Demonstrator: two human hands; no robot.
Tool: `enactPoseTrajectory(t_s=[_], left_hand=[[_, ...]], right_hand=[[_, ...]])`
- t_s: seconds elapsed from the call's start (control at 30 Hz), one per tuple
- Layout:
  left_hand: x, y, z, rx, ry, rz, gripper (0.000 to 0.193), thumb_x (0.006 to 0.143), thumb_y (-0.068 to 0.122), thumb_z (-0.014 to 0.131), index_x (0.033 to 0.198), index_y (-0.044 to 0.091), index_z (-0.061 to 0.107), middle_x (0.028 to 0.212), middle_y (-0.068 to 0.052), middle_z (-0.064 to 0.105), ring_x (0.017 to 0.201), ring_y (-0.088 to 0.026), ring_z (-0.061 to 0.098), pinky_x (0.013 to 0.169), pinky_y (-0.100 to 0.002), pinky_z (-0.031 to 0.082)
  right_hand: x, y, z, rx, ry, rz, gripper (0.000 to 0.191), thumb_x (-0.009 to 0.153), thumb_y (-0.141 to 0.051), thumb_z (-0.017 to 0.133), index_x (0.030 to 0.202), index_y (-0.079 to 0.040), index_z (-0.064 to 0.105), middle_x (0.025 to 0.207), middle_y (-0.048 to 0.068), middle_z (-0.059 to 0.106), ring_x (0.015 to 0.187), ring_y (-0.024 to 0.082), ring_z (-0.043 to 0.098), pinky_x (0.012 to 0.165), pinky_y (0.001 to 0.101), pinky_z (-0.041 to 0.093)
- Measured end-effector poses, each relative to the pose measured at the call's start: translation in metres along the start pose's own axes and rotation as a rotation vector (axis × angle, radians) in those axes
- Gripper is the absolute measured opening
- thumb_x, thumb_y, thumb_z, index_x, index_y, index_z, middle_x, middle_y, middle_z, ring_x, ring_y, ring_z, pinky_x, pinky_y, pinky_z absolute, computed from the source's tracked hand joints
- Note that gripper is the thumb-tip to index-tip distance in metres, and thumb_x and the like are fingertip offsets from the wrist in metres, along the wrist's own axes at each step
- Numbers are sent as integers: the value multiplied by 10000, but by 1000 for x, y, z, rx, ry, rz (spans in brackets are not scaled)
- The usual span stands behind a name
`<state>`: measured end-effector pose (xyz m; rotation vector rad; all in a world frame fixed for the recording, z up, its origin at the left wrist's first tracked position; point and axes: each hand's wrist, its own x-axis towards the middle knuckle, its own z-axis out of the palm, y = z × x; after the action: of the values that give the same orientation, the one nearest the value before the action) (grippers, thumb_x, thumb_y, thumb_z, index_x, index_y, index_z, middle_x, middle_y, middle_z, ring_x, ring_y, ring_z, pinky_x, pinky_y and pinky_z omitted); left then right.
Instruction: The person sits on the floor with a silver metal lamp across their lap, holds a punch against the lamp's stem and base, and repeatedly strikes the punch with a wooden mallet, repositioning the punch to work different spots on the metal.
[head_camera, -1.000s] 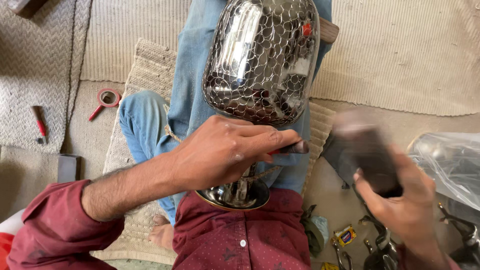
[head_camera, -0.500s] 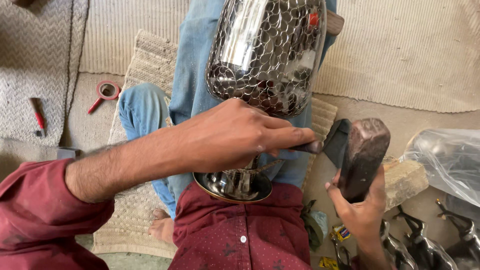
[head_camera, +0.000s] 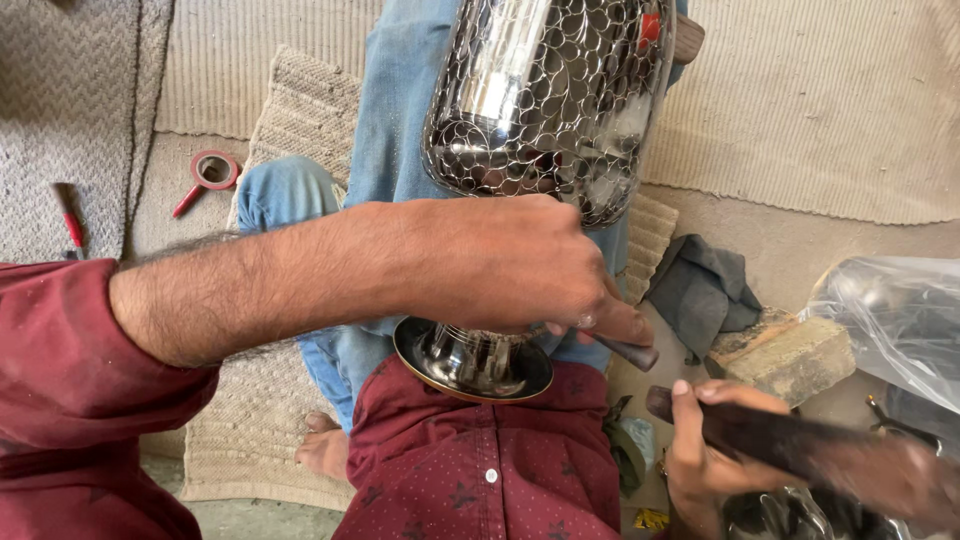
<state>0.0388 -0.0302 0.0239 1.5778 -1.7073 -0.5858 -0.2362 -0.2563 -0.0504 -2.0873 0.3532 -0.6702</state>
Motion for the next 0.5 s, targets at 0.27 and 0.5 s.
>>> enactPoseTrajectory(t_s=[0.27,0.5], left_hand=[[-6,1,-5,56,5,36,427,874,203,679,1301,209,663,777,-33,768,681,-196,747,518,-391,555],[-25,3,2,88,224,-5,532,874,73,637,1397,171,635,1054,-116,778,761,-295,748,585,-416,571]], right_hand=[[18,-4,3,-576,-193,-543,675,721,170,733,1239,118,304,919,221,592,718,353,595,637,446,489],[41,-3,-2,-292,-269,-312,872,935,101,788,1582,-129,250,1037,174,617,811,279,658,697,363,533]])
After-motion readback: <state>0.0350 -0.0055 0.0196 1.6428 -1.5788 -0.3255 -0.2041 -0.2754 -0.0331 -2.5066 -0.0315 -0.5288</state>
